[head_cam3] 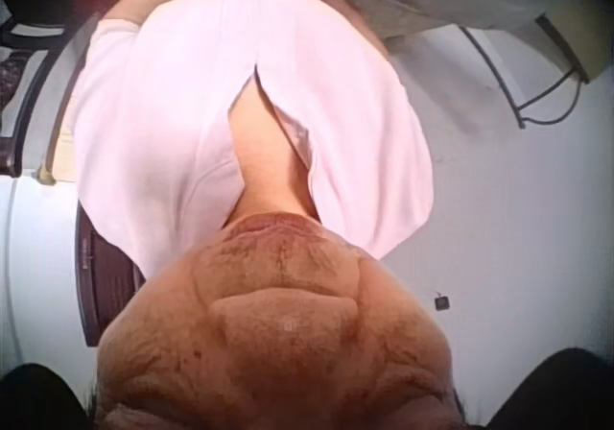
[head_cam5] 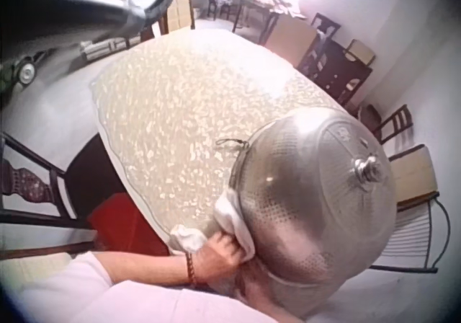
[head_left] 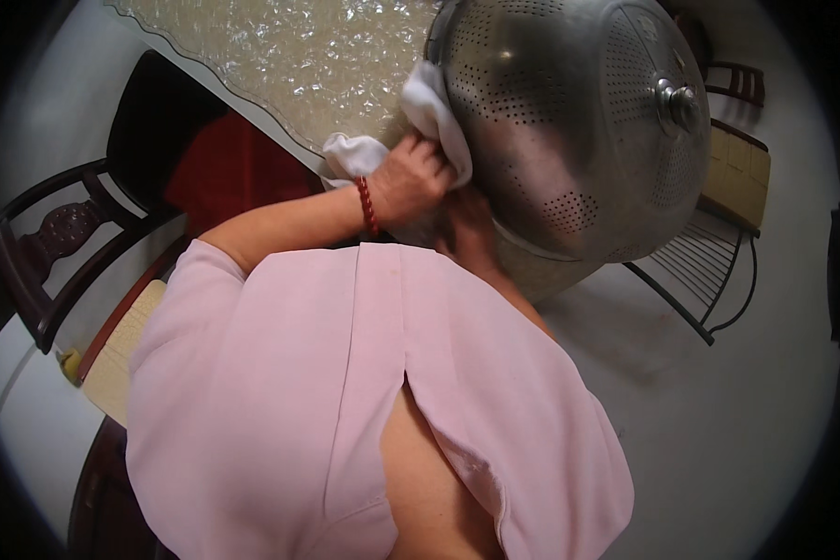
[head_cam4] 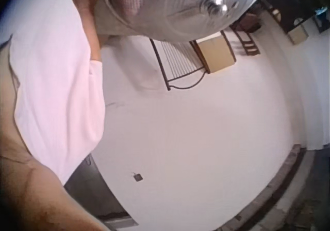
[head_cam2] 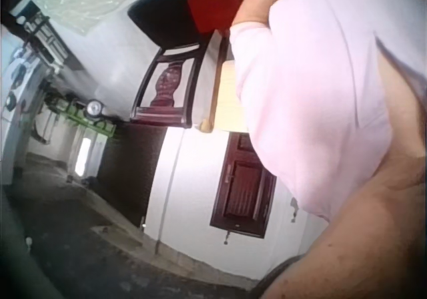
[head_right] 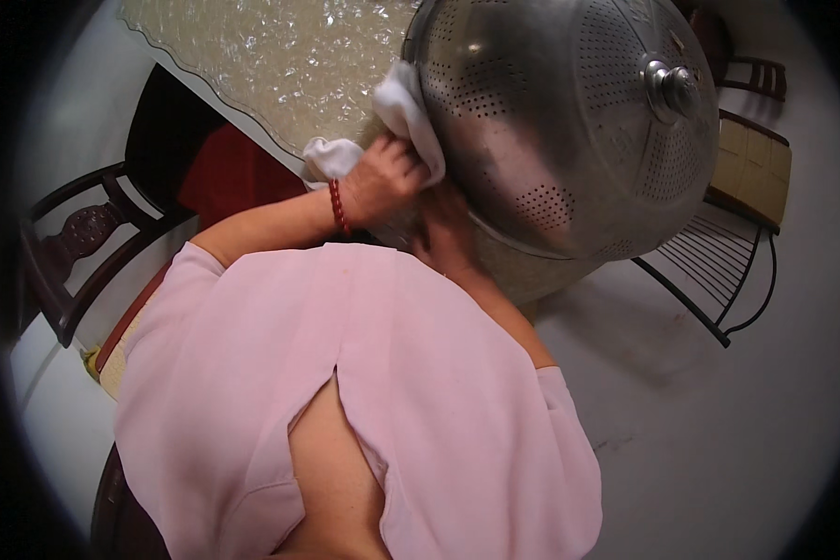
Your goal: The person wipes the wooden armrest of a dining chair with a white cloth. They then move to a round dining table and wipe the surface of a large metal food cover placed on top of the table. The person uses the cloth to clean the top and sides of the metal cover.
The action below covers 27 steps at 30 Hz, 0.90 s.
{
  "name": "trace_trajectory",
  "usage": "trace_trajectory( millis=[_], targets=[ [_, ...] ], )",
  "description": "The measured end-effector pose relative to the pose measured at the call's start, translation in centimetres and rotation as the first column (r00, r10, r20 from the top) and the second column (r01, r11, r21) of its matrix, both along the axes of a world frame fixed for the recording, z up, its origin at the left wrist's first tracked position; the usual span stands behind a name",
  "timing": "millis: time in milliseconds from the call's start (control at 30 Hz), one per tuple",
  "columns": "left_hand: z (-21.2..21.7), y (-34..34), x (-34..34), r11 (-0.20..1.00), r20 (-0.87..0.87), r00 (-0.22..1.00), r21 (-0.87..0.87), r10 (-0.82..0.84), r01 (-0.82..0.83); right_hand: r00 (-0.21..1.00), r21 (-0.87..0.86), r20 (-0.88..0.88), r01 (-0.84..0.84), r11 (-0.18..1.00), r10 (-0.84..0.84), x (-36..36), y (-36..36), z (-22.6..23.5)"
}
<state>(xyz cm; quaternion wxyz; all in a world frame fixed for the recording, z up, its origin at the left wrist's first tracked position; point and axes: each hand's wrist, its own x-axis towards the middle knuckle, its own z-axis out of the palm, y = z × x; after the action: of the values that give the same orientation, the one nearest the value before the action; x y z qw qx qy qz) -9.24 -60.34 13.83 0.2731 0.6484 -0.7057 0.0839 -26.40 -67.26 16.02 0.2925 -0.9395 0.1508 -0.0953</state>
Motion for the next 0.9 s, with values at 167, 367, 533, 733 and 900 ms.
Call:
trace_trajectory(
  millis=[167,367,533,733,900],
  targets=[
    [2.7,-0.8,2.7,0.927,-0.008,0.99,0.352,0.14,-0.128,1.0,0.024,-0.009,-0.029,0.999,0.029,0.8,-0.8,1.6],
    [2.5,-4.7,6.9,0.85,0.127,0.897,0.285,0.424,-0.443,0.993,0.029,0.074,0.09,0.996,-0.092,0.8,-0.4,1.1],
    [1.5,-4.4,5.4,0.931,0.103,0.938,0.128,0.331,-0.342,0.988,0.005,0.004,0.152,0.988,-0.152,0.2,0.3,1.4],
    [0.9,-2.5,0.1,0.98,0.025,0.984,0.09,0.178,-0.179,0.993,0.125,0.027,0.108,0.986,-0.112,0.4,-1.0,1.5],
    [1.6,-3.0,3.4,0.967,0.026,0.974,0.119,0.224,-0.226,0.994,0.14,0.087,0.057,0.989,-0.07,2.0,-1.1,1.9]
  ],
)
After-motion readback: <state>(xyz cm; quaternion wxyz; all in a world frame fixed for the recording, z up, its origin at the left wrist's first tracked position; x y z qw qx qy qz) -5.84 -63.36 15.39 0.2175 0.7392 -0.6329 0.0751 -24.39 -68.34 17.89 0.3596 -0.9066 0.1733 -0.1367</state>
